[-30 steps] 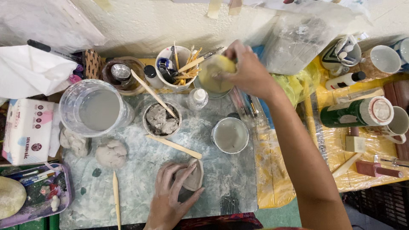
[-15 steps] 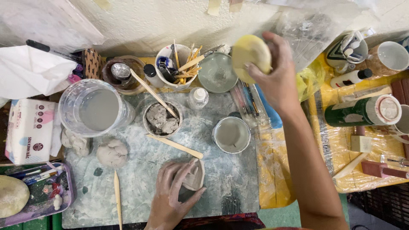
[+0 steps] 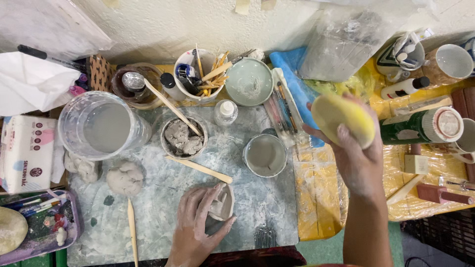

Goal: The person shapes a heart-shaped clay object by hand and uses a yellow sponge to smooth the surface. They use a wooden tool to refine the edges of the clay.

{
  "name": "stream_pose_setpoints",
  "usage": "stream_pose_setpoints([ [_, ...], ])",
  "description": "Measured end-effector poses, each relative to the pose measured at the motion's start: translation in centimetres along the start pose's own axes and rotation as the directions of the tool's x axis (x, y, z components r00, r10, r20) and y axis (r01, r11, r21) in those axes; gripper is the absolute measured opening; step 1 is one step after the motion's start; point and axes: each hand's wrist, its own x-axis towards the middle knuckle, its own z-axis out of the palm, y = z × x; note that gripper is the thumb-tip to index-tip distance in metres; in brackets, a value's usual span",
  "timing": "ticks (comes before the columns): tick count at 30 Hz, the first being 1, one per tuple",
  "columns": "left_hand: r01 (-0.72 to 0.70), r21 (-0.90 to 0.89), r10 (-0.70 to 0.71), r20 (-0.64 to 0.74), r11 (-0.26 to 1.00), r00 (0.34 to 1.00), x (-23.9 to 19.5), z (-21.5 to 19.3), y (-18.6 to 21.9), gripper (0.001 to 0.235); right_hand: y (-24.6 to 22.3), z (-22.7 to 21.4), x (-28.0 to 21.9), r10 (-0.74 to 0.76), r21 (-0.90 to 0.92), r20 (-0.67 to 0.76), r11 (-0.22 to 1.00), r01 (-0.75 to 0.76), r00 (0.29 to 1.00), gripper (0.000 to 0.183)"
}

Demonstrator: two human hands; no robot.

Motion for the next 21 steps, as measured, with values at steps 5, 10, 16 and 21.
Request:
stream_pose_setpoints([
  [5,0.057,0.048,-0.061,0.098,0.997,0.993,0.0,0.2,-0.2,0.084,0.4,1.9,-2.7,-0.134,-0.429,0.256,0.872,0.236,0.958,0.032],
  [10,0.044,-0.025,-0.044,-0.020,0.999,0.999,-0.3,0.0,-0.4,0.081,-1.8,5.4,-3.0,-0.091,-0.857,0.440,0.255,0.448,0.894,0.041],
  [16,0.097,-0.043,-0.098,-0.037,0.994,0.995,0.2,-0.4,0.1,0.082,-2.9,8.6,-2.4,-0.029,-0.896,0.444,0.004,0.445,0.895,0.040],
  [21,0.082,-0.041,-0.083,-0.021,0.996,0.996,0.3,-0.6,-0.1,0.082,-2.3,8.8,-1.4,0.080,-0.902,0.428,0.095,0.420,0.900,0.036],
])
